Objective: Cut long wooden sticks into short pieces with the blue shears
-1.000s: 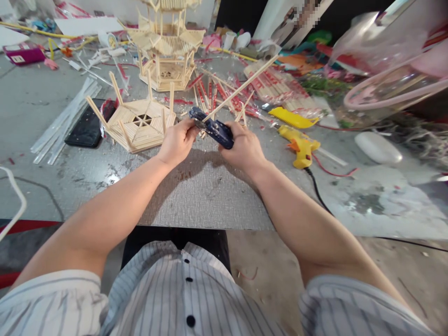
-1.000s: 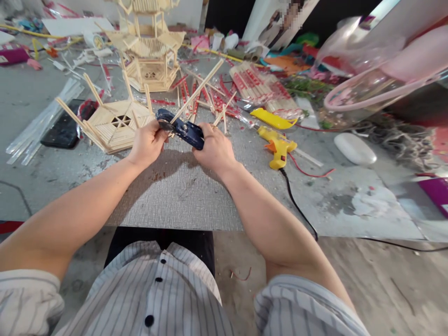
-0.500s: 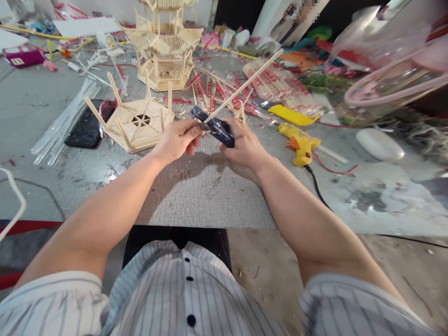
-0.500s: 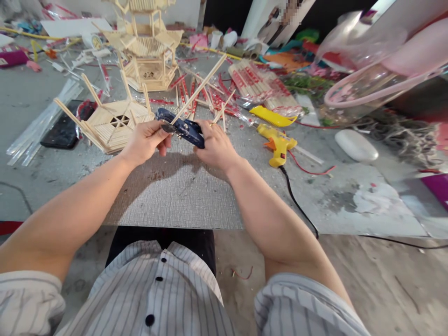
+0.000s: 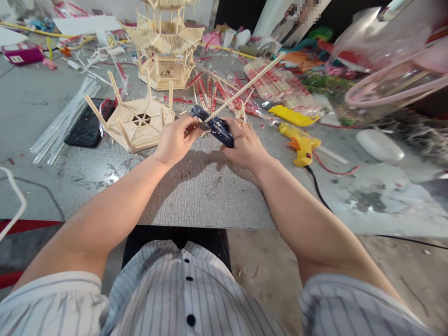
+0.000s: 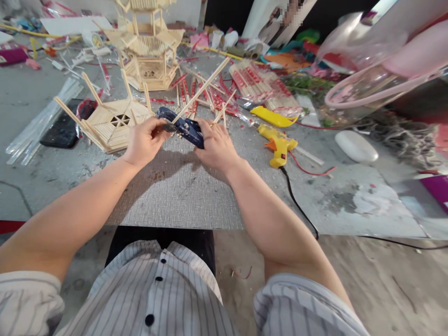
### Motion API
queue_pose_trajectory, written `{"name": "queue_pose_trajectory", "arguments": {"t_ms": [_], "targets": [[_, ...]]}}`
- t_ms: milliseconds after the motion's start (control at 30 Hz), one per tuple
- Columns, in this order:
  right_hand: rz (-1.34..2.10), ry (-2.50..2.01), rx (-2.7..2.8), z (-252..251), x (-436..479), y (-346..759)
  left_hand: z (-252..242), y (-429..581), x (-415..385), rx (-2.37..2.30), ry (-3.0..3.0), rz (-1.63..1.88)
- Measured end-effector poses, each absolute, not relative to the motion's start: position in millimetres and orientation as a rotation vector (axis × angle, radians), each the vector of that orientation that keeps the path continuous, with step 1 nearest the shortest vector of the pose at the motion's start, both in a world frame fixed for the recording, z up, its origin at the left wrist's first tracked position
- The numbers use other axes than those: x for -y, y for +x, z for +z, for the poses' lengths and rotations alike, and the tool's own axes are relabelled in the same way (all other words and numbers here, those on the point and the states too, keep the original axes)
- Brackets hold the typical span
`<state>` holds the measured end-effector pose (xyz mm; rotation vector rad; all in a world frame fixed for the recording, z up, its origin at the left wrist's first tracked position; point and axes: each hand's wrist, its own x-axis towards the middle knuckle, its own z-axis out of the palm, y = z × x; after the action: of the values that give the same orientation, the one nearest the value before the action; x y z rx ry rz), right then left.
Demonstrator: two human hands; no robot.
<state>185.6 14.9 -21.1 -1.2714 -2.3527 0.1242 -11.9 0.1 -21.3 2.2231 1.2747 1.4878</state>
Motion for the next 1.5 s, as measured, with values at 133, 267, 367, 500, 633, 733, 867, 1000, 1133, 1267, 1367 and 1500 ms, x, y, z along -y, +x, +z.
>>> {"name": "queue_pose_trajectory", "arguments": {"t_ms": [133,267,367,500,633,733,867,1000,1133,1267,1367,1500], "targets": [[0.150,-1.303,2.354,-20,-12,183,-19,-12,2,-1.308,2.297,1.471],[0.177,-1.289,2.355,-21,-13,182,-17,-12,5,-1.287,2.282,1.438],[0.182,-1.268,2.363,-21,-13,183,-15,-12,6,-1.257,2.248,1.428],[0.181,-1.274,2.390,-20,-13,183,-14,-12,6,-1.199,2.165,1.411],[0.181,-1.294,2.431,-18,-14,185,-14,-11,5,-1.142,2.043,1.351],[0.164,-1.298,2.449,-19,-15,185,-15,-11,5,-1.147,2.020,1.341],[0.135,-1.340,2.450,-20,-15,185,-16,-11,4,-1.237,2.072,1.373],[0.033,-1.415,2.423,-17,-14,186,-17,-13,4,-1.364,2.138,1.340],[-0.090,-1.495,2.312,-12,-14,188,-20,-17,0,-1.496,2.054,1.486],[-0.154,-1.464,2.162,-10,-13,186,-18,-15,4,-1.404,1.976,1.633],[-0.174,-1.440,2.156,-10,-9,181,-9,-10,13,-1.367,2.121,1.682],[-0.115,-1.415,2.248,-9,-5,174,-1,-11,13,-1.425,2.465,1.612]]}}
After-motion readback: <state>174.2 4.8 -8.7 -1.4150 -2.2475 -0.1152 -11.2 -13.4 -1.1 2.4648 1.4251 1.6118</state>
